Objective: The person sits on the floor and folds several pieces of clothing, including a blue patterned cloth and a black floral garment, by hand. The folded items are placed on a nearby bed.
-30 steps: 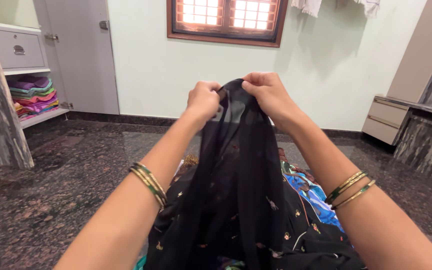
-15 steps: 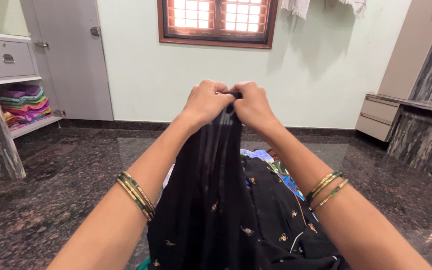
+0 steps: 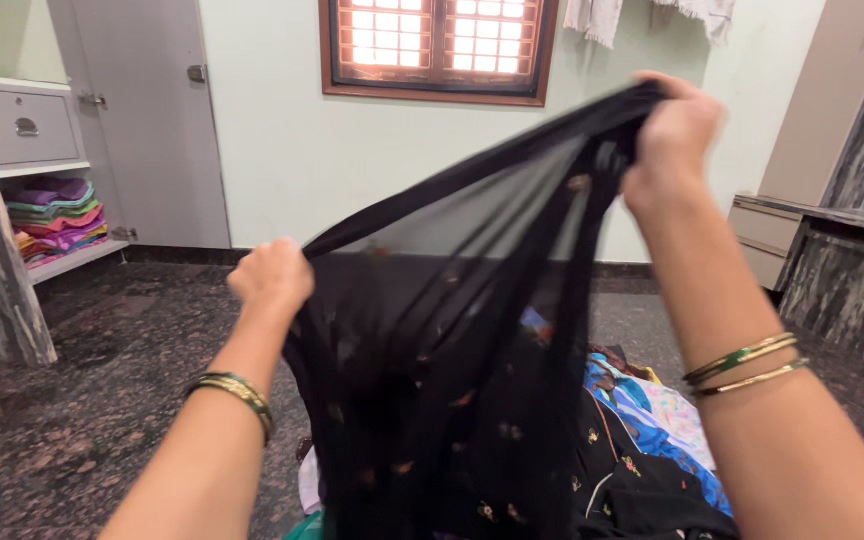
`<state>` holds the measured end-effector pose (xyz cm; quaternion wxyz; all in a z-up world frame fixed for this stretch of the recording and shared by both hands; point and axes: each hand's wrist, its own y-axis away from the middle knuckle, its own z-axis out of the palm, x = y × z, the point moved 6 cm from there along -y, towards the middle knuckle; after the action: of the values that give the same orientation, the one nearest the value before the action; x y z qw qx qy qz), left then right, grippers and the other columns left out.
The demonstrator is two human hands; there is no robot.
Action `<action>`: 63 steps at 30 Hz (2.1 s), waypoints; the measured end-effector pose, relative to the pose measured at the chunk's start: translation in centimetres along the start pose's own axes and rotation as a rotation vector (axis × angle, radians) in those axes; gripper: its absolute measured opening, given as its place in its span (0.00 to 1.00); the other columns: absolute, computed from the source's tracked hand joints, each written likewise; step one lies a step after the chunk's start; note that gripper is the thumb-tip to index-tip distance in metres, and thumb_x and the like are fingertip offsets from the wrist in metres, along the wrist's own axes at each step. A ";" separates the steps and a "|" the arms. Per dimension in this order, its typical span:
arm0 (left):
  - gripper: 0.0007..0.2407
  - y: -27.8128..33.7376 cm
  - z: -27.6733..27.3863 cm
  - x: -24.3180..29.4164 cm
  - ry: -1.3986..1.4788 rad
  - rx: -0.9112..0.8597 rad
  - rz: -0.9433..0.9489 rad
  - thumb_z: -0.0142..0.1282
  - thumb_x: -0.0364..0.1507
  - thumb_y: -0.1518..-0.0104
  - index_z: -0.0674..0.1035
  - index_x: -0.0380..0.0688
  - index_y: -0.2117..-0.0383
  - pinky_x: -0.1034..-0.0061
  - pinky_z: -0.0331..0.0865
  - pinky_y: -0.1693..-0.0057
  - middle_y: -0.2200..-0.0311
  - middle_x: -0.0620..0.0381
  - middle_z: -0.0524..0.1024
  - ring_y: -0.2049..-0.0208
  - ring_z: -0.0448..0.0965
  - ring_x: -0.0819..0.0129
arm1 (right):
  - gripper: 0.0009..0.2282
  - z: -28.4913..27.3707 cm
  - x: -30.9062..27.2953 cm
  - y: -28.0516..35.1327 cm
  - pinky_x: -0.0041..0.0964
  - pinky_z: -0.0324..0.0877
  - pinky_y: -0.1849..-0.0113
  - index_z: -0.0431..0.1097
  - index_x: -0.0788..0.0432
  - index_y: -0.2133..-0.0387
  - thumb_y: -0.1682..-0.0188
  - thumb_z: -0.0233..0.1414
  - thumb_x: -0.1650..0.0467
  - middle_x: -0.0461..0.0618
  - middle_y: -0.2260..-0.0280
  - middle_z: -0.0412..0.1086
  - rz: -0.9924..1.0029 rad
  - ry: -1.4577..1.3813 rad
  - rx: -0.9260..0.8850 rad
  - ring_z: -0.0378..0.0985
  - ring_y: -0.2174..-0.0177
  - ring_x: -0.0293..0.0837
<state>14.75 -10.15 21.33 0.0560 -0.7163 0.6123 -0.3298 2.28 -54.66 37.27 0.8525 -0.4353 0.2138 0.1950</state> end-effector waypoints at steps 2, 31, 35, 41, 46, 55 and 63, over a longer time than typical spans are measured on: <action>0.11 -1.0 0.5 -3.6 -0.027 0.044 -0.033 0.55 0.32 0.41 0.83 0.46 0.56 0.53 0.74 0.49 0.52 0.43 0.79 0.50 0.80 0.46 | 0.08 -5.6 1.1 -2.9 0.48 0.76 0.66 0.72 0.62 0.71 0.51 0.44 0.74 0.56 0.68 0.72 0.105 -0.199 0.243 0.76 0.68 0.51; 0.14 12.4 -4.5 7.6 0.601 -0.268 0.604 0.69 0.32 0.53 0.81 0.45 0.62 0.61 0.73 0.55 0.64 0.48 0.83 0.59 0.82 0.55 | 0.08 8.5 8.0 17.8 0.37 0.76 0.78 0.78 0.65 0.64 0.57 0.57 0.77 0.54 0.75 0.77 0.222 1.097 -0.959 0.78 0.80 0.42; 0.15 10.4 -4.8 4.1 0.174 -0.087 0.443 0.61 0.29 0.47 0.81 0.57 0.52 0.52 0.70 0.47 0.54 0.44 0.78 0.51 0.77 0.45 | 0.11 7.0 6.8 13.9 0.36 0.76 0.77 0.79 0.63 0.62 0.58 0.55 0.78 0.53 0.75 0.78 0.051 1.114 -0.842 0.78 0.80 0.40; 0.11 7.4 -5.7 -2.6 -0.015 0.033 0.231 0.56 0.29 0.42 0.84 0.57 0.54 0.54 0.73 0.49 0.55 0.45 0.80 0.53 0.80 0.47 | 0.11 -4.3 1.7 4.7 0.36 0.77 0.74 0.79 0.69 0.64 0.56 0.49 0.82 0.55 0.73 0.76 -0.239 0.910 -0.187 0.80 0.76 0.41; 0.10 5.9 -4.3 -5.6 0.035 0.048 0.101 0.56 0.31 0.42 0.85 0.56 0.57 0.55 0.73 0.49 0.57 0.46 0.81 0.52 0.80 0.48 | 0.09 -17.9 3.2 3.4 0.40 0.72 0.82 0.75 0.70 0.72 0.46 0.48 0.77 0.52 0.78 0.73 -0.007 0.879 0.439 0.78 0.81 0.45; 0.13 8.1 -2.4 1.2 0.930 0.001 0.263 0.50 0.32 0.41 0.81 0.43 0.55 0.59 0.73 0.54 0.65 0.41 0.82 0.58 0.84 0.48 | 0.06 -5.1 6.6 9.3 0.34 0.76 0.67 0.79 0.65 0.66 0.55 0.57 0.76 0.53 0.71 0.77 0.097 1.022 -0.360 0.79 0.71 0.41; 0.09 13.3 -4.7 2.4 0.639 -0.114 0.408 0.53 0.33 0.46 0.79 0.43 0.67 0.57 0.69 0.60 0.74 0.44 0.80 0.64 0.81 0.46 | 0.13 12.0 12.9 27.5 0.34 0.80 0.70 0.73 0.69 0.57 0.57 0.58 0.77 0.56 0.68 0.77 0.370 0.482 -0.809 0.82 0.73 0.41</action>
<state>1.15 -14.06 19.51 -0.1129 -0.4428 0.7463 -0.4840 1.11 -27.86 18.56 0.4930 -0.7184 0.3853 0.3038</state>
